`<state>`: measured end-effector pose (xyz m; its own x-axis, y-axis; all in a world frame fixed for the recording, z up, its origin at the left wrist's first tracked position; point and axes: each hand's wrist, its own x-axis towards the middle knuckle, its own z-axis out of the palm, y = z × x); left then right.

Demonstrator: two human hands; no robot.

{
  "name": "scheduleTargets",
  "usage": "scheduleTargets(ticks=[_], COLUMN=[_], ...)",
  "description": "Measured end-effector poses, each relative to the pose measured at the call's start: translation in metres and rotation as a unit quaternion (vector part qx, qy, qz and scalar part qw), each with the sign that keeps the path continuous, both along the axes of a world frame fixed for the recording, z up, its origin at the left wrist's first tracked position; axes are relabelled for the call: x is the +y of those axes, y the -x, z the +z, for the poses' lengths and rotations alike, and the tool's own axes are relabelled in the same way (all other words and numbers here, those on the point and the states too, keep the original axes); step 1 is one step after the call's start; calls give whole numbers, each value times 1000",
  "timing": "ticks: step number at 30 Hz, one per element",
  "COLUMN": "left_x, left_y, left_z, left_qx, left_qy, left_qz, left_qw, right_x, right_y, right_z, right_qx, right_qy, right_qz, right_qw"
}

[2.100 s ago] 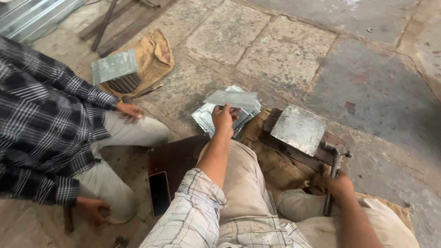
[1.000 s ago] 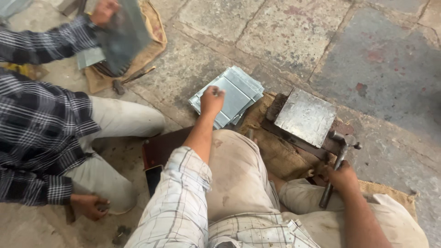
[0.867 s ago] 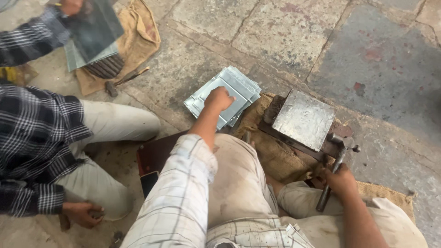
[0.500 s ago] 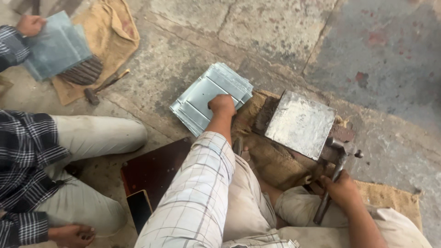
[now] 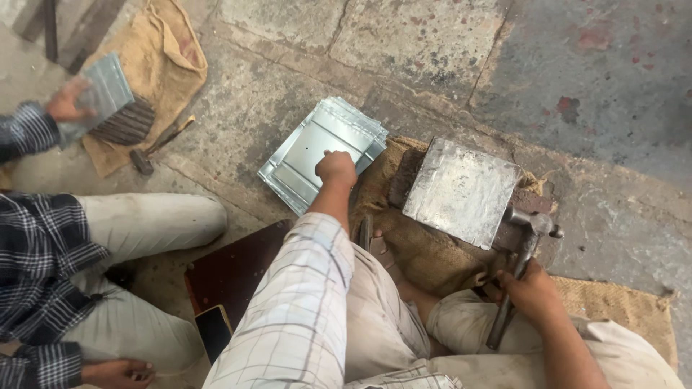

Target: The person manipulates thin metal sheets by hand and uses a hammer to bend and shape them against a metal block on the floor.

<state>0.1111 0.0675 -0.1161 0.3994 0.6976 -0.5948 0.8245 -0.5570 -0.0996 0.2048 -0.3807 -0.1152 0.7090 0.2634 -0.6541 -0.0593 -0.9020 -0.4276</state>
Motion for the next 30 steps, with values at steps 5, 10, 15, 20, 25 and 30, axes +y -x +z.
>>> scheduleTargets(ticks=[5, 10, 15, 20, 25, 30], left_x=[25, 41, 0, -28, -48, -76], left_y=[20, 50, 69, 60, 50, 37], left_z=[19, 60, 94, 130, 152, 142], left_qx=[-213, -330, -564, -661, -693, -673], left_qy=[-118, -231, -251, -157, -46, 60], left_qz=[42, 123, 99, 150, 178, 255], left_qw=[969, 907, 780, 718, 697, 691], right_x=[4, 12, 11, 10, 16, 15], right_y=[-1, -2, -1, -2, -2, 4], right_z=[1, 6, -2, -14, -7, 8], right_qx=[4, 9, -9, -31, -58, -50], right_qy=[-26, -12, -27, -50, -35, -74], right_qz=[-4, -6, 7, 5, 25, 9], right_qw=[1000, 1000, 1000, 998, 997, 996])
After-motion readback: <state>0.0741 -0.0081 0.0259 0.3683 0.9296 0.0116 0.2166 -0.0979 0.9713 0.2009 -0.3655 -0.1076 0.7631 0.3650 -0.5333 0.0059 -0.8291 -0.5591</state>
